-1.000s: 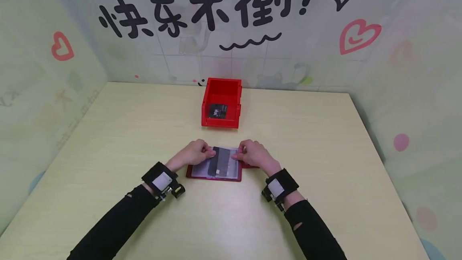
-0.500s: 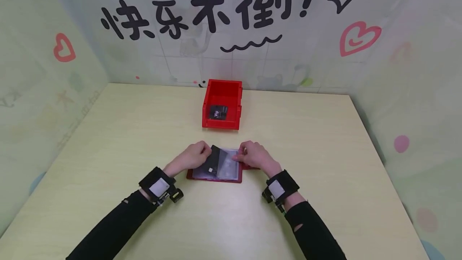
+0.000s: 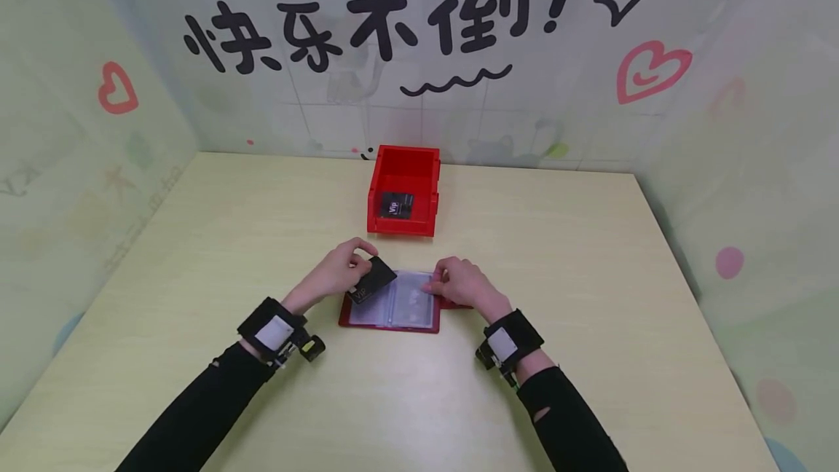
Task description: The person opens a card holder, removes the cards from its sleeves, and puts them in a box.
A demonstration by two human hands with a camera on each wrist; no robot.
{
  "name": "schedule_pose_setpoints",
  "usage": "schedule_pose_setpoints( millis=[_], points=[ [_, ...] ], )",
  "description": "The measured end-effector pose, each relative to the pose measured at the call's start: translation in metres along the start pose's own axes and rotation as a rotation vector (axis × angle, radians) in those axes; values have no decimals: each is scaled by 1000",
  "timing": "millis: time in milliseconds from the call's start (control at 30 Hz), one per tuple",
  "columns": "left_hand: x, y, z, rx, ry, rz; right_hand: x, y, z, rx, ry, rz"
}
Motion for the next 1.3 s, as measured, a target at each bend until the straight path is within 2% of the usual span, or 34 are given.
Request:
schedule_pose_setpoints(
  millis=[100, 233, 367, 500, 700, 1000, 1167, 1300],
  points=[
    [5, -4, -8, -16, 48, -11, 0, -1, 0, -1, 8, -7],
    [13, -13, -16, -2, 107, 11, 0, -1, 0, -7, 8, -9],
    [22, -22, -20, 36, 177, 37, 1, 0, 0, -7, 1, -3],
    [30, -29, -21, 91, 196, 76, 1, 0, 0, -9, 2, -11],
    [41, -38, -15, 192, 143, 130, 0, 1, -1, -13, -5, -16],
    [50, -63, 6, 347, 59, 224, 1, 0, 1, -12, -14, -2],
    [53, -75, 17, 351, 12, 190, 1, 1, 1, -13, -15, 12],
    [61, -79, 27, 297, -48, 155, 1, 1, 0, -11, -8, 14]
  ],
)
Point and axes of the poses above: each hand's wrist, its own y-axis away from the middle knuckle, its own z-axis out of the palm, x = y × z, the point moved 3 cm from there along -y, towards the middle knuckle, and after that the axes turned 13 degrees about x, right-handed, at the moved point
